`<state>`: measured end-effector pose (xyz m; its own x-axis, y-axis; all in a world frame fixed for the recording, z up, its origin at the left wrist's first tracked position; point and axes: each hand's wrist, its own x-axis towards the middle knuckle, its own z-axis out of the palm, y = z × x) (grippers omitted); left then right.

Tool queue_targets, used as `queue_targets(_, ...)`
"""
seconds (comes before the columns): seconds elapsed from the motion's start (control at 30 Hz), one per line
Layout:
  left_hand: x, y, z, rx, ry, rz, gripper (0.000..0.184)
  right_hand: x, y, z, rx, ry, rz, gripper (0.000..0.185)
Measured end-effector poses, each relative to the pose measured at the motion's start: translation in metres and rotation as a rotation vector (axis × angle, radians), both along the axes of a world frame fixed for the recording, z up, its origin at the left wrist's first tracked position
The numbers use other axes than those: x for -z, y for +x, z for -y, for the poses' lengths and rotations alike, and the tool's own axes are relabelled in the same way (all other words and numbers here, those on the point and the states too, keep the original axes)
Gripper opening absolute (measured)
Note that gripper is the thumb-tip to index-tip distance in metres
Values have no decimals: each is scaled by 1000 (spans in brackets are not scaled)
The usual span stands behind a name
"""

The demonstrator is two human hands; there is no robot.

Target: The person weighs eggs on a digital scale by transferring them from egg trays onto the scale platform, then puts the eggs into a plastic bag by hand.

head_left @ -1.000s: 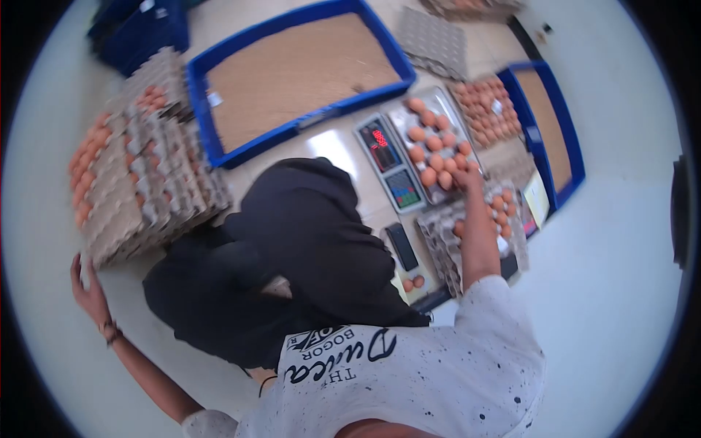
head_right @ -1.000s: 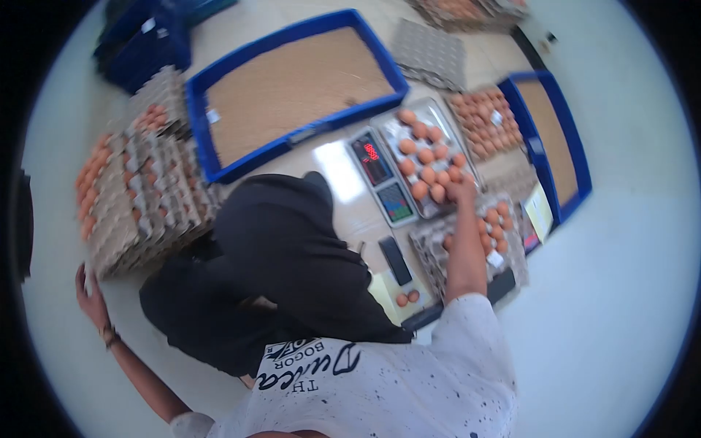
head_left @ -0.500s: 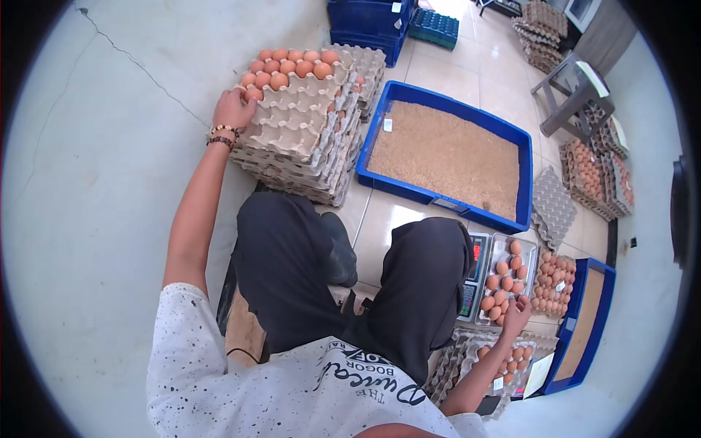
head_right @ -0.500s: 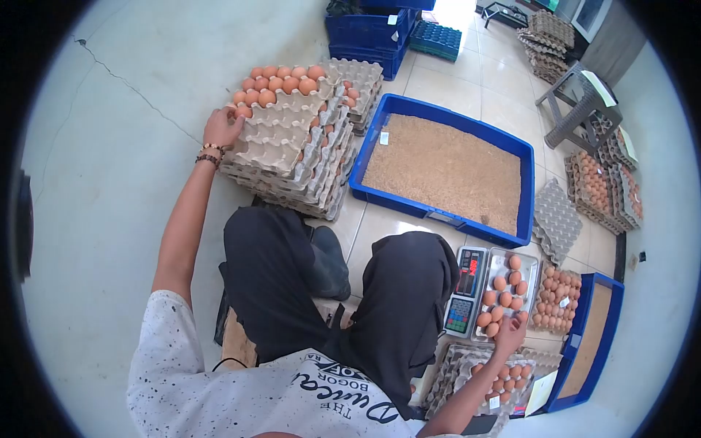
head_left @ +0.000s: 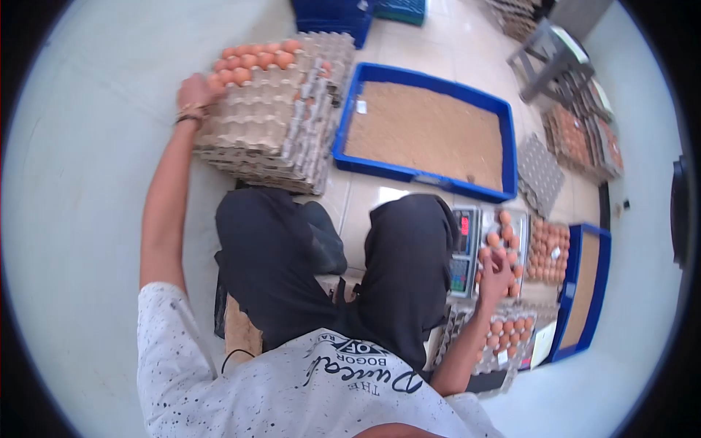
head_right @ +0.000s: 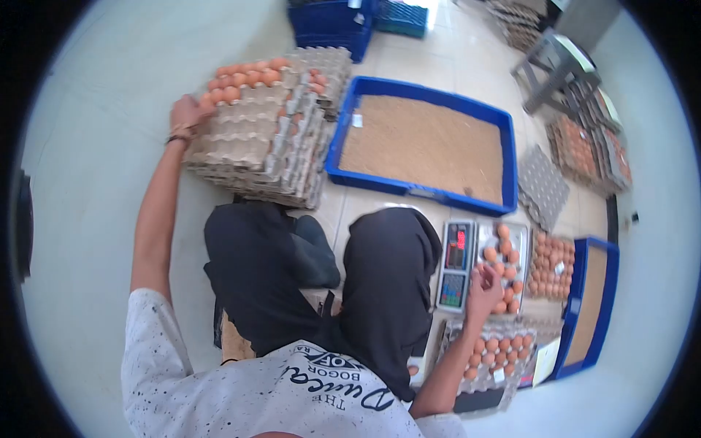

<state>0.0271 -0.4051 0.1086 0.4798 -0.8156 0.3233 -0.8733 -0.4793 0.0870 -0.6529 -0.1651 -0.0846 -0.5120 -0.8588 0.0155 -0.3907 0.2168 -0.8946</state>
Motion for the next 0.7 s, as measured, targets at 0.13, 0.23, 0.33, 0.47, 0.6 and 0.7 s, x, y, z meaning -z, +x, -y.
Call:
queue_targets(0.13,-59,-70,-58,461,-138,-179,38,-97,53,0,112,-101,355,26)
queue_targets(0.23,-86,-180,-135,719,-234,-471,44,-172,96,-7,-224,-198,439,25)
queue_targets(0.33,-95,-279,-193,1187,-32,-504,59,-216,143,-14,-684,-243,799,60)
queue_targets(0.47,-67,-344,-200,1642,33,-412,53,-217,176,-9,-742,-396,722,70)
queue_targets(0.6,-69,-355,-187,1496,122,-452,55,-186,159,-5,-453,-349,500,27)
queue_targets(0.7,-64,-312,-159,1251,-4,-294,50,-137,102,8,19,-235,753,11)
